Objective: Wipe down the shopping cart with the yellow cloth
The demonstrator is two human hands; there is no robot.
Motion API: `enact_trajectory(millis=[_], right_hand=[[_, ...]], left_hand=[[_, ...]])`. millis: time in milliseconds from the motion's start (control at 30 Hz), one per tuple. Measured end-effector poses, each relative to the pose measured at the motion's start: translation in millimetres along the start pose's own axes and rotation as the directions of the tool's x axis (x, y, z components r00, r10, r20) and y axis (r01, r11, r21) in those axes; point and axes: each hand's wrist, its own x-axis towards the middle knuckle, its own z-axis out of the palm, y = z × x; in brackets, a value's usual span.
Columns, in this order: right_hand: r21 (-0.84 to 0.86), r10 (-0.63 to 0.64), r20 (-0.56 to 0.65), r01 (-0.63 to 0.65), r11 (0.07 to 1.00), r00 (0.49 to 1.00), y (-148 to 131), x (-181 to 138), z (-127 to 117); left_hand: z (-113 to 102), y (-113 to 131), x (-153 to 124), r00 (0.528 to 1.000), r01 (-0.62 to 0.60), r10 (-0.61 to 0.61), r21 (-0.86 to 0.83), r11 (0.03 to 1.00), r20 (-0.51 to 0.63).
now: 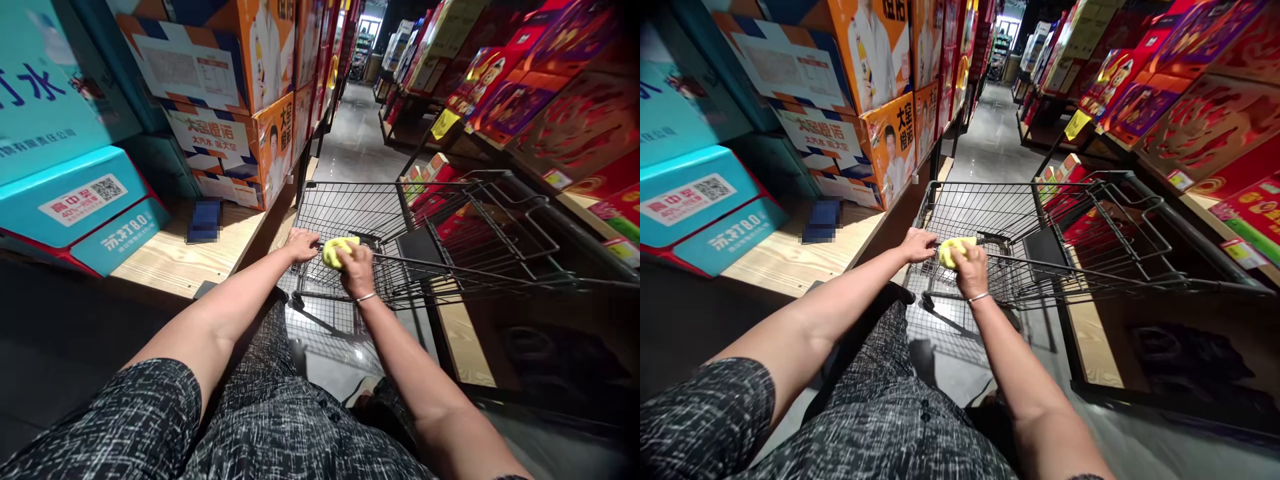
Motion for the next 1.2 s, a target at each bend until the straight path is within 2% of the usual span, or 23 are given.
enact_trajectory(millis=[100,200,267,333,400,433,533,633,733,833,900,967,1033,1133,1200], right_hand=[[-0.014,-0.028,-0.005,0.028,1.000,1.000,-20,-19,35],[-0.028,0.009,0.167,-0.004,1.000,0.986,-18,-46,60],[-0.028,0.026,0.348,-0.017,0.999,0.937,-16,-68,73],[-0.019,0.033,0.498,-0.027,0.999,0.867,-16,-90,81],[-0.006,0.035,0.575,-0.038,0.999,0.817,-17,-109,82],[0.000,0.033,0.584,-0.040,0.999,0.811,-18,-115,81],[-0.019,0.033,0.494,-0.028,0.999,0.869,-15,-121,67],[-0.059,0.028,0.369,-0.006,0.998,0.929,-2,-109,41],[-0.083,-0.024,0.154,0.037,0.996,0.988,17,-93,5],[-0.125,0.014,-0.113,-0.028,0.992,0.993,33,-83,-27],[-0.129,0.088,-0.172,-0.111,0.985,0.981,37,-81,-32],[-0.102,0.110,-0.150,-0.127,0.987,0.982,33,-85,-20],[-0.082,0.086,-0.086,-0.093,0.992,0.993,23,-96,7],[-0.102,0.053,0.076,-0.045,0.994,0.996,6,-120,54],[-0.108,0.045,0.169,-0.027,0.994,0.985,-1,-137,74]], left_hand=[[1,1,-1,0.999,-0.045,0.045,-0.004,0.999,0.018],[1,2,-1,0.997,-0.068,0.067,0.017,0.998,0.044],[1,3,-2,0.995,-0.081,0.080,0.021,0.996,0.054],[1,4,-3,0.994,-0.101,0.101,0.010,0.995,0.049],[2,6,-4,0.993,-0.113,0.113,-0.002,0.994,0.043],[3,7,-3,0.993,-0.112,0.112,-0.002,0.994,0.039],[7,10,-1,0.996,-0.088,0.088,0.014,0.996,0.017],[9,13,0,0.997,-0.074,0.074,0.014,0.997,-0.007],[8,16,-1,0.997,-0.075,0.075,0.010,0.997,-0.004],[3,19,-4,0.998,-0.070,0.070,0.021,0.997,0.004],[0,24,-5,0.998,-0.060,0.059,0.036,0.998,0.026],[-3,32,-4,0.996,-0.048,0.043,0.058,0.997,0.074],[-3,41,-2,0.992,-0.066,0.058,0.064,0.996,0.116],[2,52,2,0.980,-0.135,0.129,0.031,0.990,0.151],[8,56,4,0.978,-0.150,0.146,0.019,0.988,0.148]])
